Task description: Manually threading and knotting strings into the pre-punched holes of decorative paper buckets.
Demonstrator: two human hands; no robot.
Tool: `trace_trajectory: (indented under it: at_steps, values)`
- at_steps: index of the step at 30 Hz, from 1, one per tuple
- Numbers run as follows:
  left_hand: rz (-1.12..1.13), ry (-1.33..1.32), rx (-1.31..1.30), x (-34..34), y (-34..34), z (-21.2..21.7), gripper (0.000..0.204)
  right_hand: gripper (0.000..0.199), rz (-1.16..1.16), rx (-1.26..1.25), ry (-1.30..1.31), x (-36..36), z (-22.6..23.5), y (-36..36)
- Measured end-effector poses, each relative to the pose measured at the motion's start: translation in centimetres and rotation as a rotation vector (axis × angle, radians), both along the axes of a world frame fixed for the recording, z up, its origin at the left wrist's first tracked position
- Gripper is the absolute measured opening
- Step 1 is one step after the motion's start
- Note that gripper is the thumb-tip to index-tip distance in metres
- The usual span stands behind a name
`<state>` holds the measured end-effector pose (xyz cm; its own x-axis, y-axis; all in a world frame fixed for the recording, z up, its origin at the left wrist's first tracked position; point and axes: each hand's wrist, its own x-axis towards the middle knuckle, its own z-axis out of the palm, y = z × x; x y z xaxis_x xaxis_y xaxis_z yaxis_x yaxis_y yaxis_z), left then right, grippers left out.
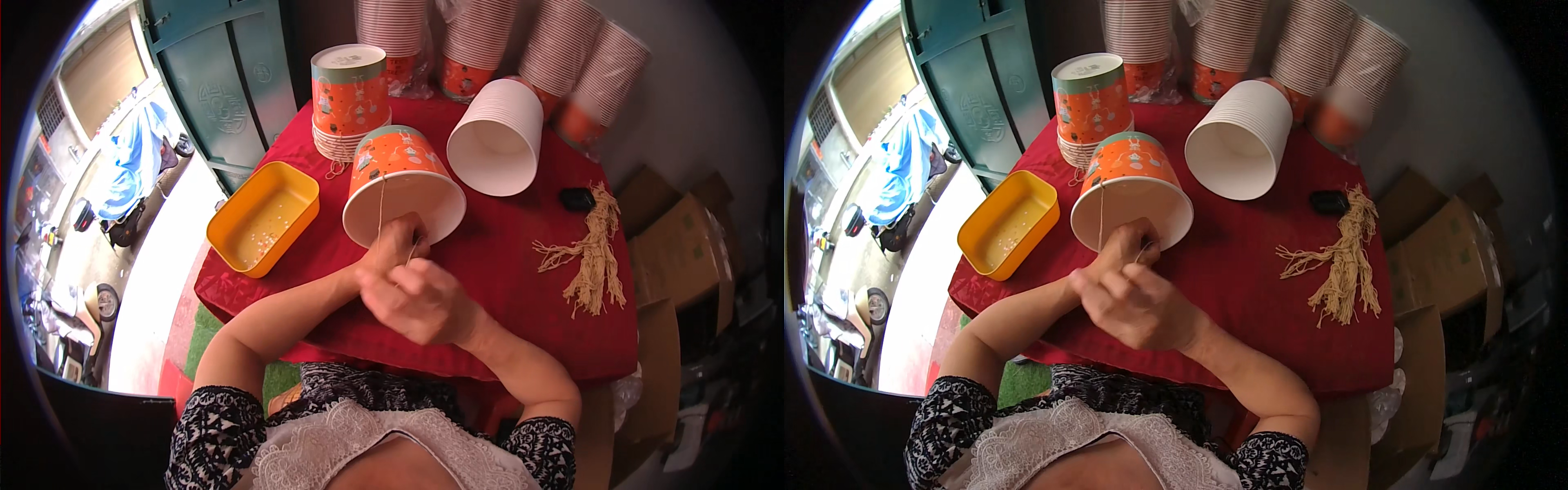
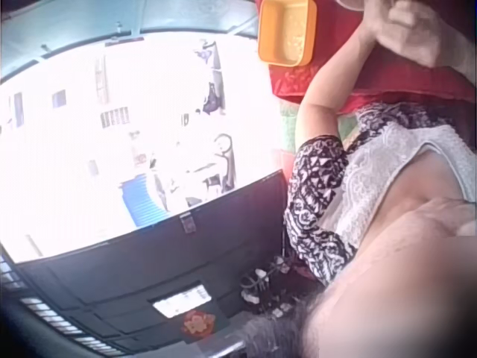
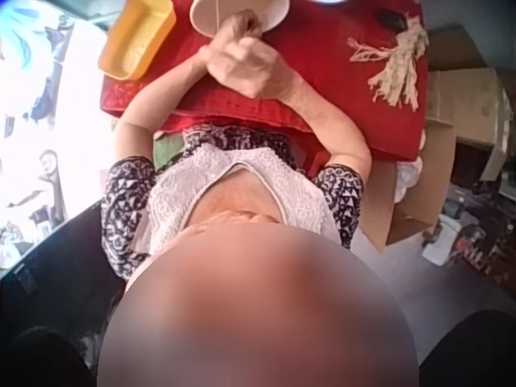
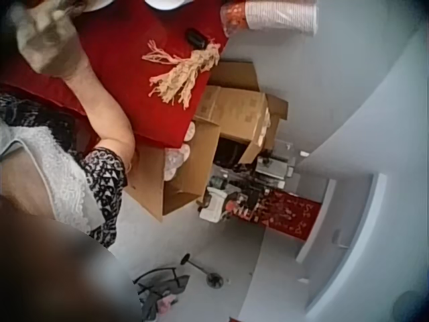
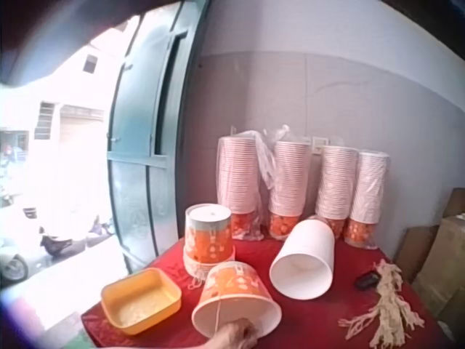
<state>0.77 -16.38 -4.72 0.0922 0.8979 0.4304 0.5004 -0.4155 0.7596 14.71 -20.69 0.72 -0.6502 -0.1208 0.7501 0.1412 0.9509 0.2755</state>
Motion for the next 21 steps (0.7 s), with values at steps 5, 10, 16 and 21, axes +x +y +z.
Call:
trace_trajectory:
  at_steps: [5,10,16,21]
  values:
    - [-0.038,-0.010,-0.063,-0.5,0.9,-0.3,0.025,0.013,-0.266,-0.660,0.302,1.2,-1.8,3.1]
    - [-0.093,-0.145,-0.261,-0.4,0.2,1.0,0.011,0.016,-0.450,-0.767,0.217,2.4,-4.5,5.5]
    - [-0.133,-0.235,-0.263,-0.6,-0.3,1.0,0.005,0.018,-0.486,-0.812,0.114,2.3,-4.5,5.5]
    - [-0.158,-0.248,-0.288,-0.8,-0.1,0.9,0.006,0.010,-0.485,-0.817,0.097,2.4,-5.0,6.3]
